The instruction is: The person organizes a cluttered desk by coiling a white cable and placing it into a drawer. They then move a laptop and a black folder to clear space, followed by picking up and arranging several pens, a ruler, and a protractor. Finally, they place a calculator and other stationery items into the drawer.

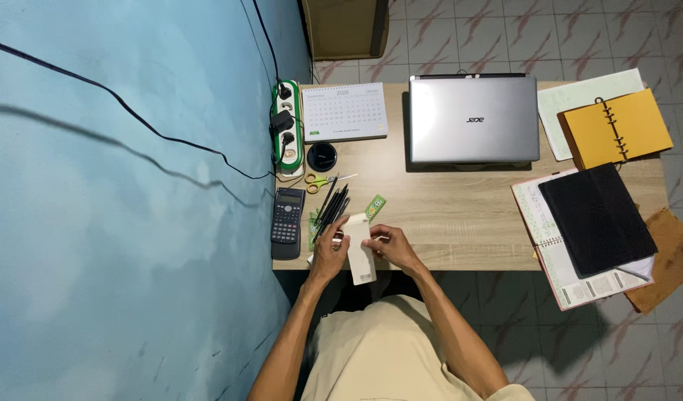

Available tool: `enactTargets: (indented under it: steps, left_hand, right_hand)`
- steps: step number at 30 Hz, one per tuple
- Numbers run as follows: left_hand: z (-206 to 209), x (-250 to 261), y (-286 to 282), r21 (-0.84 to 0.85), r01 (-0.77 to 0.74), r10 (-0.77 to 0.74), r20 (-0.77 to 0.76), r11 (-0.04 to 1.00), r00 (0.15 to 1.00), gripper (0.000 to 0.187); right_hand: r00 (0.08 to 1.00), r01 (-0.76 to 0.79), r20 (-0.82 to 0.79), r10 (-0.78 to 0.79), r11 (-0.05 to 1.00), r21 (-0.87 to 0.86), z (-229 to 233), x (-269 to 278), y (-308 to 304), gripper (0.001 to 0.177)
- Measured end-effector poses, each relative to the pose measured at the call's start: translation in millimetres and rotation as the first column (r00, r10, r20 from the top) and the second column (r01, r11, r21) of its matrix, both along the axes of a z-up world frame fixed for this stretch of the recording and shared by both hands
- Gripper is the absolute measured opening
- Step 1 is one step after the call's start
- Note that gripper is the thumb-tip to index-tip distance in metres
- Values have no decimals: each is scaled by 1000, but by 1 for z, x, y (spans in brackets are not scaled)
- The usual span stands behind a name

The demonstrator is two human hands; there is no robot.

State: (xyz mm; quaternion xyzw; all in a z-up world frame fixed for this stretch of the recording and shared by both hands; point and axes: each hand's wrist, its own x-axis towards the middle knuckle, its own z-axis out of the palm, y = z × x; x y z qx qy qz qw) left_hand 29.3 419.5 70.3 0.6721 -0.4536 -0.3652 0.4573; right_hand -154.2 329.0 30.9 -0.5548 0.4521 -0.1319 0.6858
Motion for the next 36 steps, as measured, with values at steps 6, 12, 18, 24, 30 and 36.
enactTargets:
  steps: [6,12,18,24,30,36]
  left_hand:
    - [-36,11,18,64,23,-7,-238,998,971,38]
    - [-78,21,51,131,-145,178,-296,981,938,41]
    - [-69,25,67,82,-147,160,-186,986,969,38]
    - [-73,33,65,186,-211,252,-232,960,940,39]
    - [-86,45,64,297,-296,393,-352,908,850,35]
    - [-64,69,63,300,-445,526,-295,844,798,34]
  right_hand:
    - [1000,-26,13,25,997,68,-8,3,6,24]
    - [992,-100,66,107,990,-97,-1,23,7,41]
    - [973,-229,-73,218,947,-226,2,60,-4,26]
    - [991,-83,123,48,951,298,-22,66,-18,19]
    - [965,-262,10,262,957,126,-64,73,-47,14]
    - [897,-412,-357,262,787,-458,-79,93,-119,44]
